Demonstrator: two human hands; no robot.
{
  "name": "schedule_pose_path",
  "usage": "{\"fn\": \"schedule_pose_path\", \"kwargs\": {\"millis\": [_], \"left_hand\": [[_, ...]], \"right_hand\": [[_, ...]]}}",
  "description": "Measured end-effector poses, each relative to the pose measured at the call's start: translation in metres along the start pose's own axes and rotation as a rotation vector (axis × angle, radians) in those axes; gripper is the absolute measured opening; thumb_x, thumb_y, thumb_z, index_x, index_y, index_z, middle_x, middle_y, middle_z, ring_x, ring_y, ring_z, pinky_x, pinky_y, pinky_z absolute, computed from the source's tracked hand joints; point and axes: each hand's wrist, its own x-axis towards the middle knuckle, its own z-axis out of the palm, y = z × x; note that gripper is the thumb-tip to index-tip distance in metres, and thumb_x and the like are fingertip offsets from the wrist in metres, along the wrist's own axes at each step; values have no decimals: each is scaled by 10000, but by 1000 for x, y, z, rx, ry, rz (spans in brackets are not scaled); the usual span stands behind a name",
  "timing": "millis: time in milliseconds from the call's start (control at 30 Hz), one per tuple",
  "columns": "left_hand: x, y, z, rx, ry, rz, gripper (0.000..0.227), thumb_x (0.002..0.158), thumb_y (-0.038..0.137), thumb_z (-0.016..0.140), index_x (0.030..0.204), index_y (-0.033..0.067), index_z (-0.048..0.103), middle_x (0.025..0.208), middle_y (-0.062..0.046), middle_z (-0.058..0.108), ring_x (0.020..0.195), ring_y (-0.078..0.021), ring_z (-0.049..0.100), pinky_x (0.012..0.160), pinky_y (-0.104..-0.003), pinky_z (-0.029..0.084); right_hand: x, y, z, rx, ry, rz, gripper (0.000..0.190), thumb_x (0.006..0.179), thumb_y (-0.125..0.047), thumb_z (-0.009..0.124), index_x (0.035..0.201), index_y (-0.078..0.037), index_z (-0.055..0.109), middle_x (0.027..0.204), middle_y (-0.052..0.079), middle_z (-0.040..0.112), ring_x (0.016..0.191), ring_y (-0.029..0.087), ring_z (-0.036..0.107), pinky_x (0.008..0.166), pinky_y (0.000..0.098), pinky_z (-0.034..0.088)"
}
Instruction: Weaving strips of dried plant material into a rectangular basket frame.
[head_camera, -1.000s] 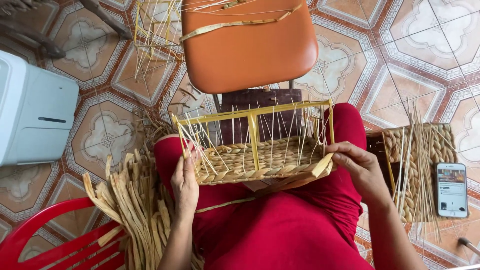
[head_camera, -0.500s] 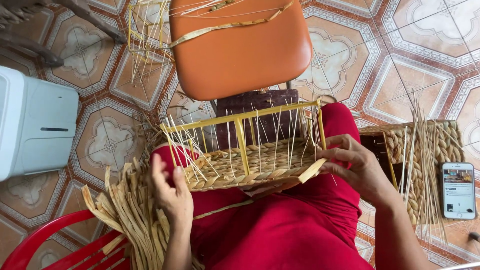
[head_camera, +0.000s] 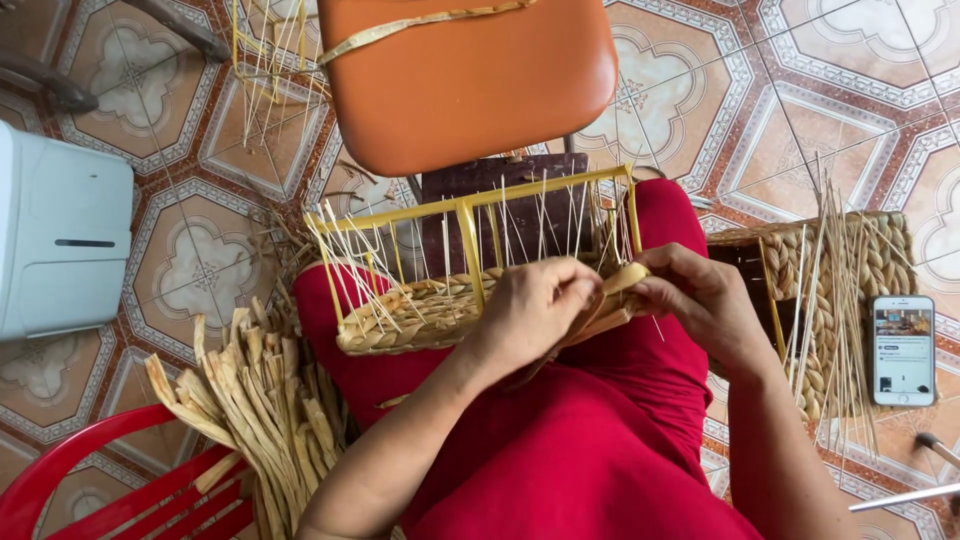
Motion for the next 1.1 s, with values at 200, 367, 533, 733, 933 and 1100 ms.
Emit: {"fn": "schedule_pose_path", "kwargs": {"millis": [200, 367, 533, 733, 933, 1100], "left_hand": [[15, 10, 3, -188, -256, -274, 175, 964, 164, 642, 1079, 99, 757, 795, -21, 760, 505, -110, 651, 432, -272, 540], [15, -3, 27, -33, -8, 122, 181, 923, 234, 753, 1028, 89, 780, 797, -11, 765, 646, -87, 717, 555, -250, 577], [9, -13, 43, -103, -40, 97, 224, 1064, 320, 661, 1090, 131, 778, 900, -17, 810, 739, -103, 785, 665, -236, 655], [-31, 29, 15, -256, 129, 428, 611, 1090, 294, 661, 1571, 95, 342, 1477, -170, 564, 1088, -220, 729, 905, -284, 660], [-43, 2, 14, 678, 465, 299, 573, 889, 227, 841, 1385, 34, 626, 1274, -98, 660, 1044, -239, 671, 896, -339, 608], [-44, -1, 10, 828, 355, 233, 247, 831, 264, 877, 966, 114, 734, 890, -6, 642, 826, -186, 565, 690, -301, 512]], "right_hand": [[1, 0, -1, 11, -12, -47, 187, 982, -109, 608, 1137, -27, 673, 917, 56, 768, 860, 121, 757, 764, 271, 635], [-1, 12, -1, -73, 24, -141, 159, 1013, -92, 589, 1151, -31, 640, 929, 65, 749, 858, 125, 735, 750, 275, 616], [0, 5, 4, -63, 67, -183, 124, 1021, -51, 590, 1129, -32, 647, 960, 68, 731, 815, 118, 709, 687, 285, 603], [4, 11, 15, -287, 94, -236, 173, 927, -46, 679, 1099, -59, 698, 893, 40, 747, 765, 105, 729, 666, 291, 611], [-4, -5, 16, -334, 8, -302, 278, 916, 12, 646, 1167, -93, 700, 982, 28, 716, 797, 107, 685, 724, 277, 585], [-6, -1, 14, 14, -2, -263, 148, 976, -2, 627, 1112, -62, 629, 1140, 35, 725, 903, 91, 676, 792, 266, 587]]}}
